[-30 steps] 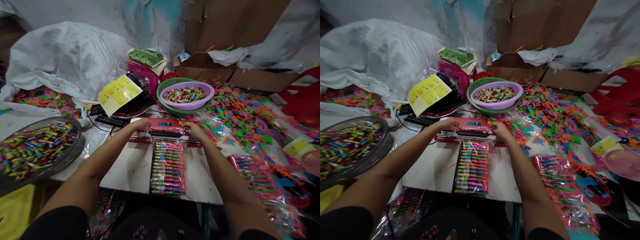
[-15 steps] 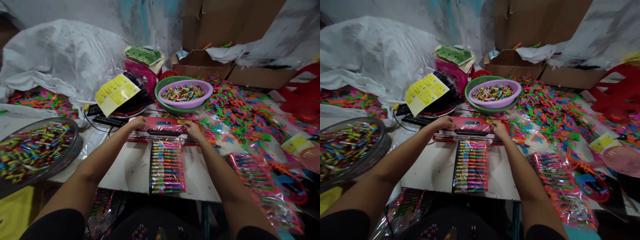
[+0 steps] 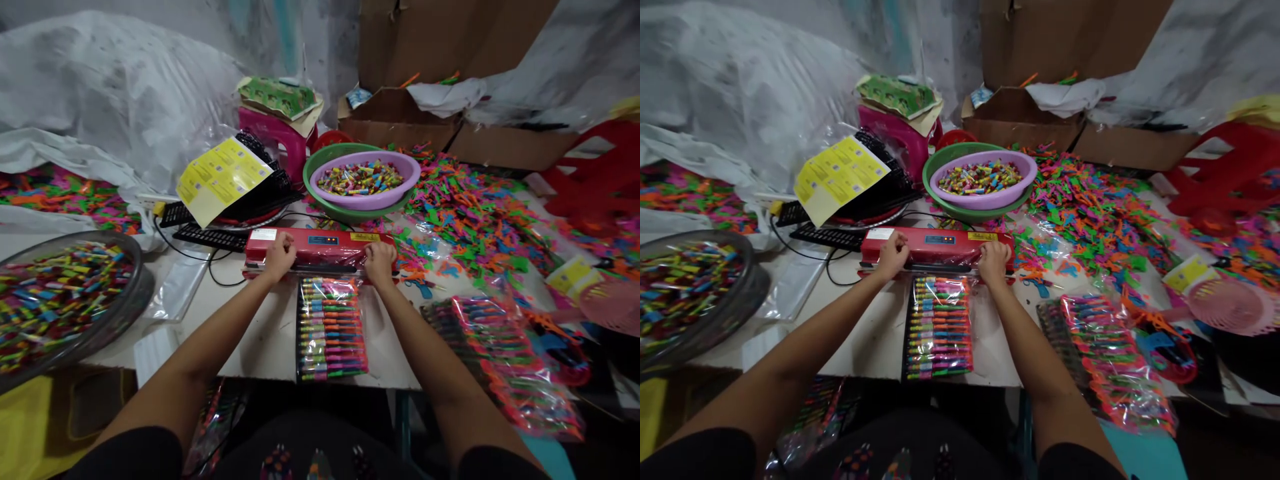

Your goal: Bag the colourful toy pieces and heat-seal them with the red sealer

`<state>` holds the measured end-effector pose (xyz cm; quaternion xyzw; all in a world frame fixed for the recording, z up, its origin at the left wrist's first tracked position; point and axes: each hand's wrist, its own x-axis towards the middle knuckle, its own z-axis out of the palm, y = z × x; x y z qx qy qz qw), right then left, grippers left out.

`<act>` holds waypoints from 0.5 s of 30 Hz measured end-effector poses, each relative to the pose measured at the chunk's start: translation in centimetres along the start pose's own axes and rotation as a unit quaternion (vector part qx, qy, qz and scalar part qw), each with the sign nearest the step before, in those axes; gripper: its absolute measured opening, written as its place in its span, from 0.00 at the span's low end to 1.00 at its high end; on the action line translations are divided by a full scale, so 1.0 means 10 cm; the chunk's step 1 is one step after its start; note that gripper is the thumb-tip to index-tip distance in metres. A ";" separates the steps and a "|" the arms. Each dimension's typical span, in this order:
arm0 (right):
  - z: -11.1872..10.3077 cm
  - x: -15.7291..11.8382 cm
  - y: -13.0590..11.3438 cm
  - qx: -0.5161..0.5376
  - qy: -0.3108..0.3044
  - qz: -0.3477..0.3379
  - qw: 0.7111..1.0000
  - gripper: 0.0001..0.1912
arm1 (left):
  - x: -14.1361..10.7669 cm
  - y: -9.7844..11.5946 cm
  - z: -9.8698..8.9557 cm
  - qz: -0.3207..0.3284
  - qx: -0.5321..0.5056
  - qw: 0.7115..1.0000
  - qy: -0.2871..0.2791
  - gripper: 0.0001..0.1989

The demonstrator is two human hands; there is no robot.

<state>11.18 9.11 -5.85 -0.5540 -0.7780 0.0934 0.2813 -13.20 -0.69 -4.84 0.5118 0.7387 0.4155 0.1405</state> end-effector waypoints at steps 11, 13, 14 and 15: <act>0.15 -0.14 0.06 -0.091 0.072 -0.062 0.991 0.23 | -0.09 0.06 0.20 0.000 0.188 0.972 0.143 0.22; 0.14 -0.14 0.05 -0.097 0.075 -0.058 0.991 0.24 | -0.10 0.06 0.20 0.000 0.193 0.971 0.139 0.22; 0.14 -0.15 0.05 -0.099 0.076 -0.057 0.991 0.24 | -0.10 0.06 0.20 0.002 0.195 0.971 0.139 0.22; 0.14 -0.15 0.04 -0.100 0.076 -0.056 0.990 0.24 | -0.10 0.05 0.20 0.004 0.196 0.971 0.139 0.22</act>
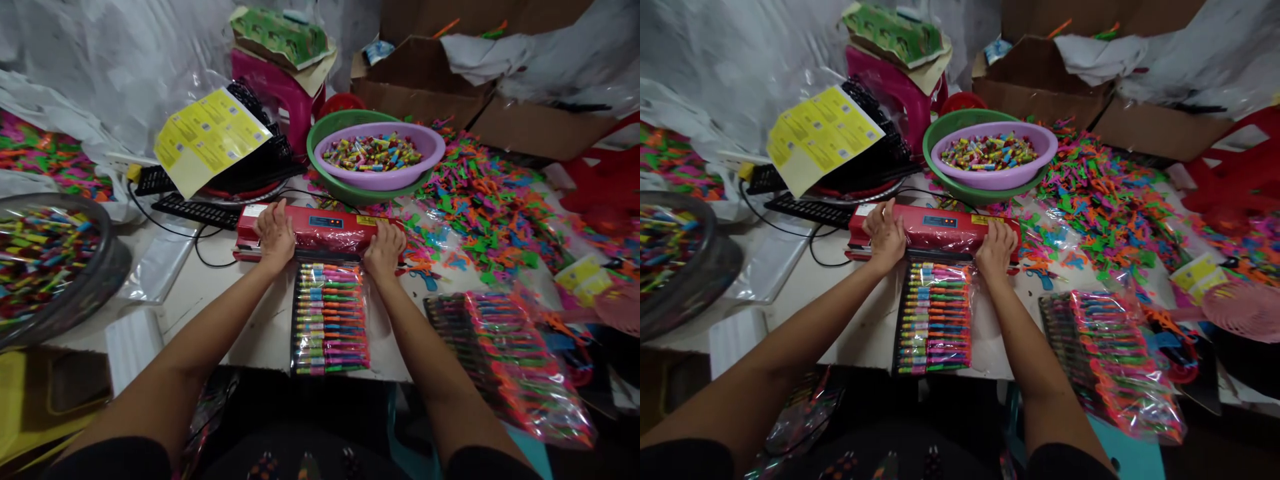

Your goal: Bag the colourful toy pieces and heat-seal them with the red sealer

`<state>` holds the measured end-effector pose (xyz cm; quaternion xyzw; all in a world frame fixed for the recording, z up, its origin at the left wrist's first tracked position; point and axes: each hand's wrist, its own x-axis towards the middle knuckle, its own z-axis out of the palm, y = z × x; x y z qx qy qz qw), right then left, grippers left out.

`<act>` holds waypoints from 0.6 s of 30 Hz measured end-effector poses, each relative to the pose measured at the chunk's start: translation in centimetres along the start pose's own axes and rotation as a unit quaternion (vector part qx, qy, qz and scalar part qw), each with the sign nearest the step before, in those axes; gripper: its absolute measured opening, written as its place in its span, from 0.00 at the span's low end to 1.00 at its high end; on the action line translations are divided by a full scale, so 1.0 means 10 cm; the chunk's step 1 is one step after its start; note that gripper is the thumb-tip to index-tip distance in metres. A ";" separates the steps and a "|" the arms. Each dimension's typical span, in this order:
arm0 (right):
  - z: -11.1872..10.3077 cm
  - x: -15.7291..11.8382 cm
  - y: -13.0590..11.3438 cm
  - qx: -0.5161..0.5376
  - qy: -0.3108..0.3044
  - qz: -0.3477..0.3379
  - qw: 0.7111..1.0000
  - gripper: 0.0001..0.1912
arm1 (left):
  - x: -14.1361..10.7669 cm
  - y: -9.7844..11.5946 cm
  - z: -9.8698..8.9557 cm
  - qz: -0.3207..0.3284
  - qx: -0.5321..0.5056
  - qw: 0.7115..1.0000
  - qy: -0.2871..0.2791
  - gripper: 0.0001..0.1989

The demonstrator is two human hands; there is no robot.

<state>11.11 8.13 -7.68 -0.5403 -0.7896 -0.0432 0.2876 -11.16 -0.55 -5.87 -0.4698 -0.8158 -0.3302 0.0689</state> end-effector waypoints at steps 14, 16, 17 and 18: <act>-0.01 0.01 -0.02 -0.014 -0.003 -0.004 1.000 0.26 | 0.01 0.01 0.01 -0.002 -0.015 1.000 0.003 0.24; -0.01 0.01 -0.02 -0.011 -0.002 -0.007 1.000 0.26 | 0.01 0.01 0.02 0.000 -0.014 1.000 0.006 0.24; 0.00 0.01 -0.02 -0.010 0.000 -0.008 1.000 0.26 | 0.01 0.01 0.02 0.002 -0.012 1.000 0.008 0.24; 0.00 0.01 -0.01 -0.008 0.002 -0.010 1.000 0.26 | 0.01 0.01 0.02 0.003 -0.011 1.000 0.008 0.24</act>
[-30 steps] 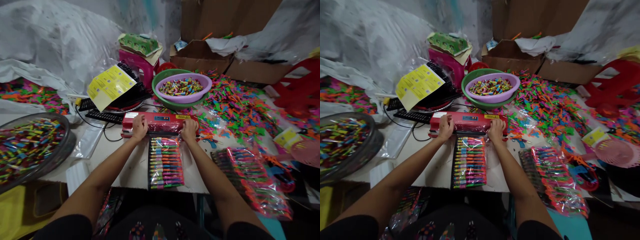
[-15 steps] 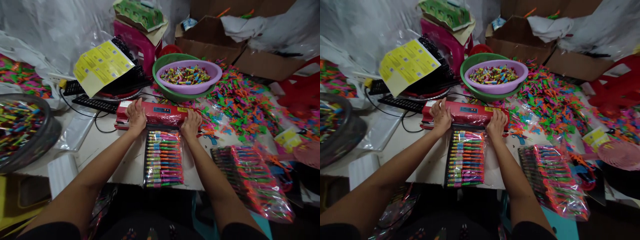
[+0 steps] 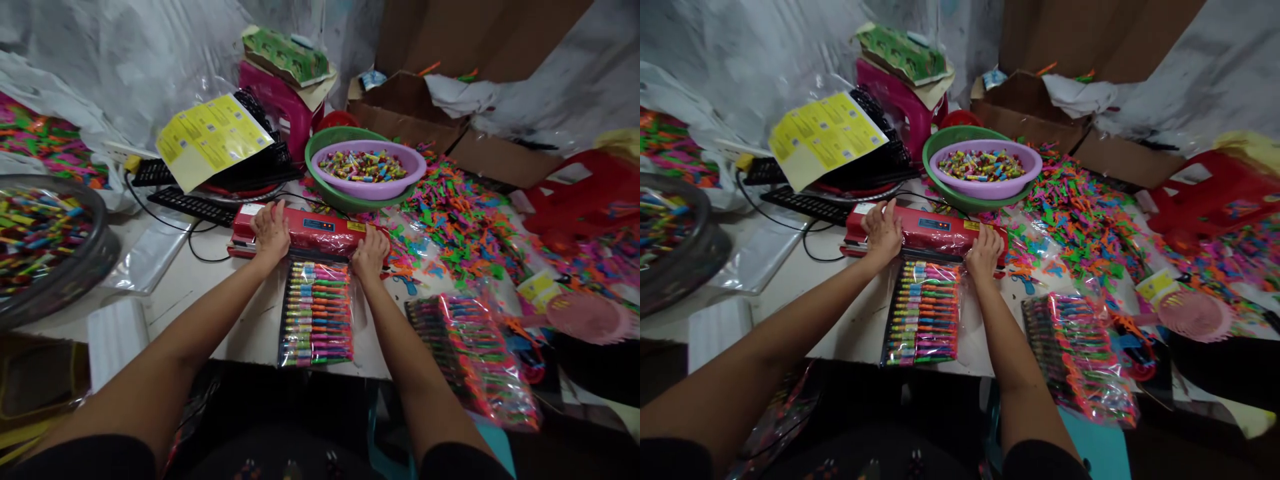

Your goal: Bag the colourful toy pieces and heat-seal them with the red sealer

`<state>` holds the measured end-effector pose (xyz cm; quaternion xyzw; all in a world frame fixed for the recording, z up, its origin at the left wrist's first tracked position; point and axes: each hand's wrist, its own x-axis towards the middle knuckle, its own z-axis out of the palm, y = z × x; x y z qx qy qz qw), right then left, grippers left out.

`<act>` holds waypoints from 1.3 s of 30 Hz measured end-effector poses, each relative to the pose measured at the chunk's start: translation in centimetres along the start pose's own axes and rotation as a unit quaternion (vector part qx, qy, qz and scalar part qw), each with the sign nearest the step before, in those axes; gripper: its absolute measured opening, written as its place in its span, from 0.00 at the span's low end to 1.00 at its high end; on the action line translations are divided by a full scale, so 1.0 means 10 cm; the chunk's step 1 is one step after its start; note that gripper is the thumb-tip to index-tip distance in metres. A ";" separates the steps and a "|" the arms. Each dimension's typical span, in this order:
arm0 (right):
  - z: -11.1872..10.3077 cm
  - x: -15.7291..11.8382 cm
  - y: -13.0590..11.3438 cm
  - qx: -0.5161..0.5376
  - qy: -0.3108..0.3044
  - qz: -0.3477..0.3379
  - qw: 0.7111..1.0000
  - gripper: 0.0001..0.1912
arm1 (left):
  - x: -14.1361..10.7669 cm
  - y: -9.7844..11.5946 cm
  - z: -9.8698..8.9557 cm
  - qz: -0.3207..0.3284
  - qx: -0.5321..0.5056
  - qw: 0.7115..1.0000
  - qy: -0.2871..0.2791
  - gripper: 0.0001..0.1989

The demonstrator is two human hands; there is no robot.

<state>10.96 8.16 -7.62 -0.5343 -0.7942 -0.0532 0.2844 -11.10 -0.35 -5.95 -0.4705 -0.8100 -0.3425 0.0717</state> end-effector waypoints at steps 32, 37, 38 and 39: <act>-0.21 0.33 -0.03 0.146 -0.067 0.102 0.982 0.07 | 0.07 0.00 -0.24 0.011 -0.122 0.991 0.058 0.25; -0.72 0.77 0.33 0.185 -0.004 0.274 0.944 0.13 | -0.52 -0.11 -0.67 -0.037 -0.252 0.967 -0.018 0.29; -0.83 0.83 0.44 0.174 0.008 0.302 0.937 0.14 | -0.70 -0.13 -0.73 -0.092 -0.280 0.952 -0.087 0.30; -0.92 0.87 0.56 0.159 0.016 0.328 0.931 0.14 | -0.89 -0.15 -0.78 -0.164 -0.310 0.922 -0.167 0.31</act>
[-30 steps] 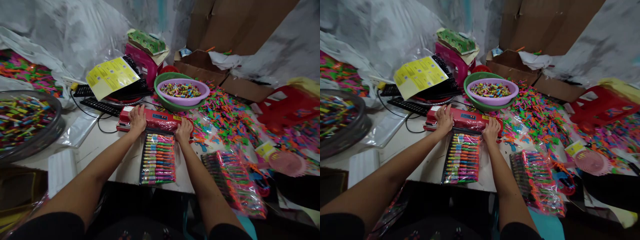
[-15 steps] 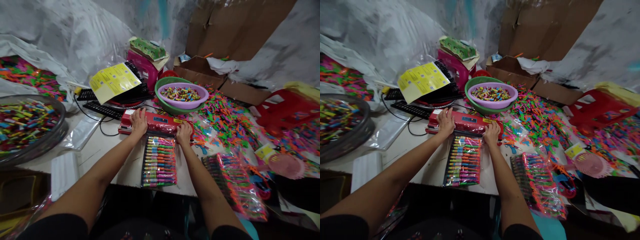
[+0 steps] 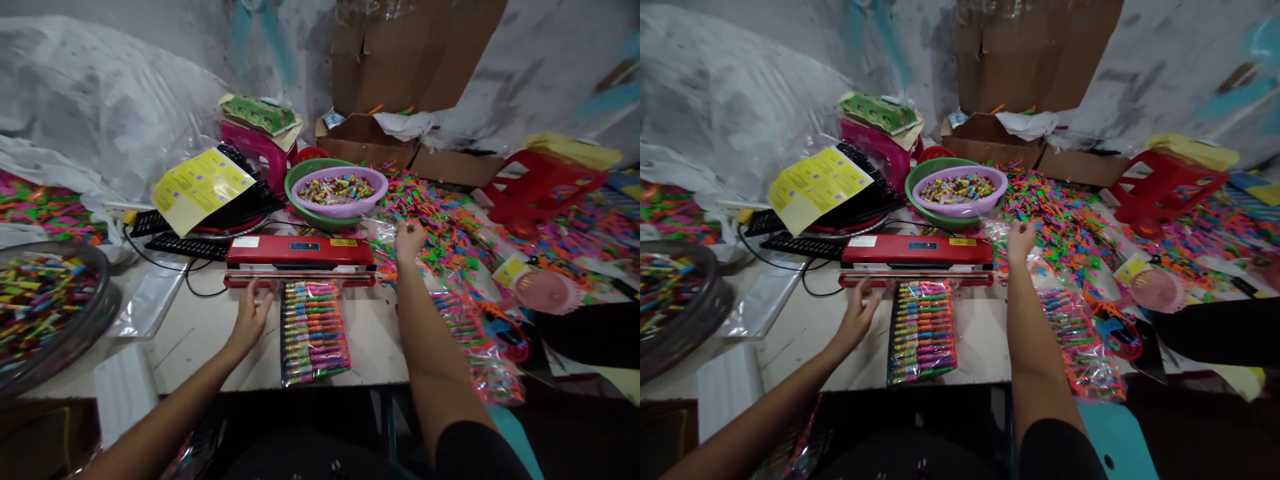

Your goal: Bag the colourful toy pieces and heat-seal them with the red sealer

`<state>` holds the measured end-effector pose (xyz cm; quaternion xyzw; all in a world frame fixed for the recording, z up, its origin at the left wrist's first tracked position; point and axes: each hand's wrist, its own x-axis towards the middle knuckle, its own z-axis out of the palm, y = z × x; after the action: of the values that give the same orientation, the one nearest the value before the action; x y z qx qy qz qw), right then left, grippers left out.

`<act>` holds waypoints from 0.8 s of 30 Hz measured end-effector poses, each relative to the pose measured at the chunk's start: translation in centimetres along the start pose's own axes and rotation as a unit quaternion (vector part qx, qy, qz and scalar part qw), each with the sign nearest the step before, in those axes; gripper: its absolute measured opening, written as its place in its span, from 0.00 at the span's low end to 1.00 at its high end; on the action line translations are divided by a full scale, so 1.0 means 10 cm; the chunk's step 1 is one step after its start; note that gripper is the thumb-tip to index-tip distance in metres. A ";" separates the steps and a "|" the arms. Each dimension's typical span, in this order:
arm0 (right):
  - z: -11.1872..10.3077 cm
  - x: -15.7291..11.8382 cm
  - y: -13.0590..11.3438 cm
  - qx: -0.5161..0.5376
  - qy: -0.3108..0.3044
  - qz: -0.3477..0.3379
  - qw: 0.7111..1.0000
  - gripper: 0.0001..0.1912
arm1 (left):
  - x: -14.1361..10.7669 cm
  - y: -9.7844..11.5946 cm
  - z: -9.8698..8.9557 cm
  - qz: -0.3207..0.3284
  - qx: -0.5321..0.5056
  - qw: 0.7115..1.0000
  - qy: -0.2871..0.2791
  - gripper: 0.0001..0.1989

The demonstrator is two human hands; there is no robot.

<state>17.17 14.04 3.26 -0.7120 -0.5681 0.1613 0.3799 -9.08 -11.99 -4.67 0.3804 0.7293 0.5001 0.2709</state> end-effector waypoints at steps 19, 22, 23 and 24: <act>-1.06 -2.06 0.56 0.101 -0.498 -0.117 0.854 0.37 | -0.94 0.15 0.76 -0.242 -0.313 0.847 -0.354 0.26; -1.35 -2.00 0.45 -0.057 -0.383 -0.193 0.902 0.35 | -1.09 0.25 1.26 -0.176 -0.236 0.856 -0.424 0.21; -1.39 -2.01 0.44 -0.109 -0.359 -0.209 0.903 0.35 | -1.11 0.29 1.40 -0.158 -0.196 0.864 -0.437 0.19; -1.41 -2.04 0.44 -0.152 -0.347 -0.222 0.899 0.34 | -1.13 0.32 1.50 -0.143 -0.159 0.870 -0.443 0.17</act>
<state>23.33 -10.32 5.26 -0.5153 -0.8247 0.2216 0.0721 9.83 -12.75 -6.80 0.4057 0.4894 0.3440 0.6911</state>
